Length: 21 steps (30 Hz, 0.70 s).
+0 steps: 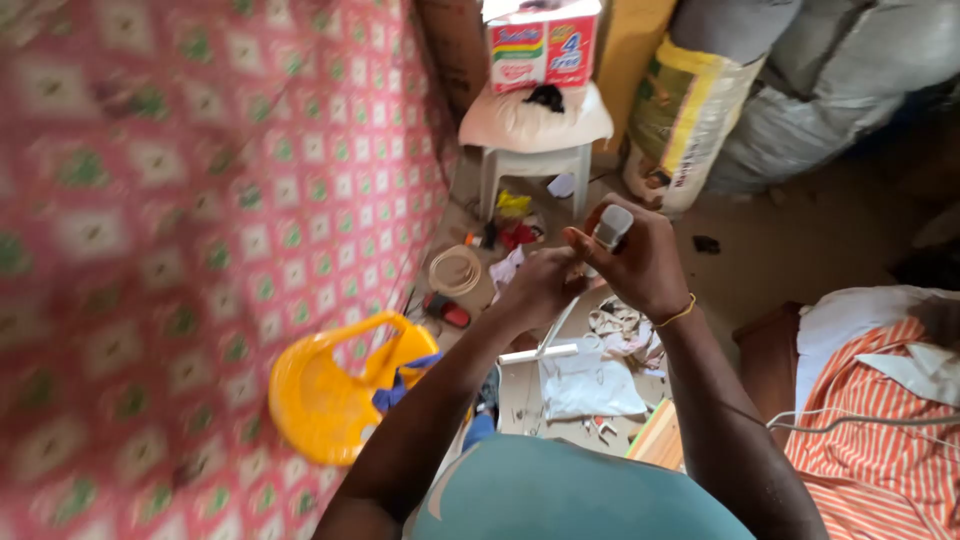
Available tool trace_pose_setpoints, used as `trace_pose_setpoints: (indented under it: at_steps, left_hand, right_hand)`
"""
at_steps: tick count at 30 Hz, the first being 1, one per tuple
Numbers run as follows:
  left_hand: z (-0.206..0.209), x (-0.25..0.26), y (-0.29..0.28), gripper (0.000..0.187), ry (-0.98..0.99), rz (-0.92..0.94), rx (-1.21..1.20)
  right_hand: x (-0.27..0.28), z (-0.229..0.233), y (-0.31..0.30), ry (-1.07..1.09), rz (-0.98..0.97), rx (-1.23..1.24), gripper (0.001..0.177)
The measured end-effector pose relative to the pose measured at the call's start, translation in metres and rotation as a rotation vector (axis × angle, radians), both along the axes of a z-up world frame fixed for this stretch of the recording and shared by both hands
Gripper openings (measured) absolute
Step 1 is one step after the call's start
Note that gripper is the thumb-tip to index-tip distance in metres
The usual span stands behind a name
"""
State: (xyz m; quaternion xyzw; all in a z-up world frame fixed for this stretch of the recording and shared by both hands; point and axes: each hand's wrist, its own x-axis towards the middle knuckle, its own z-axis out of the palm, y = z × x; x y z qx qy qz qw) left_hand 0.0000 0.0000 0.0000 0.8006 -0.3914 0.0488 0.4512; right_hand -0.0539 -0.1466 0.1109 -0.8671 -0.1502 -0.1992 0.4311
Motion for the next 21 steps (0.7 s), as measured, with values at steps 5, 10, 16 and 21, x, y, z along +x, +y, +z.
trace_pose_setpoints:
  at_steps: [5,10,16,21]
  left_hand:
    - [-0.007,0.080,-0.015,0.036,0.137,-0.102,0.041]
    - [-0.032,0.165,-0.022,0.029,0.090,-0.140,-0.003]
    - [-0.027,0.248,-0.022,0.032,0.199,-0.157,0.058]
    - [-0.046,0.296,-0.036,0.023,0.141,-0.171,0.071]
  right_hand:
    - [0.072,-0.010,-0.009,0.032,-0.121,-0.046,0.023]
    - [0.157,-0.023,-0.013,0.094,-0.189,-0.122,0.023]
    - [0.238,-0.030,-0.007,0.135,-0.267,-0.124,0.025]
    - [0.273,-0.041,-0.010,0.084,-0.283,-0.097,0.023]
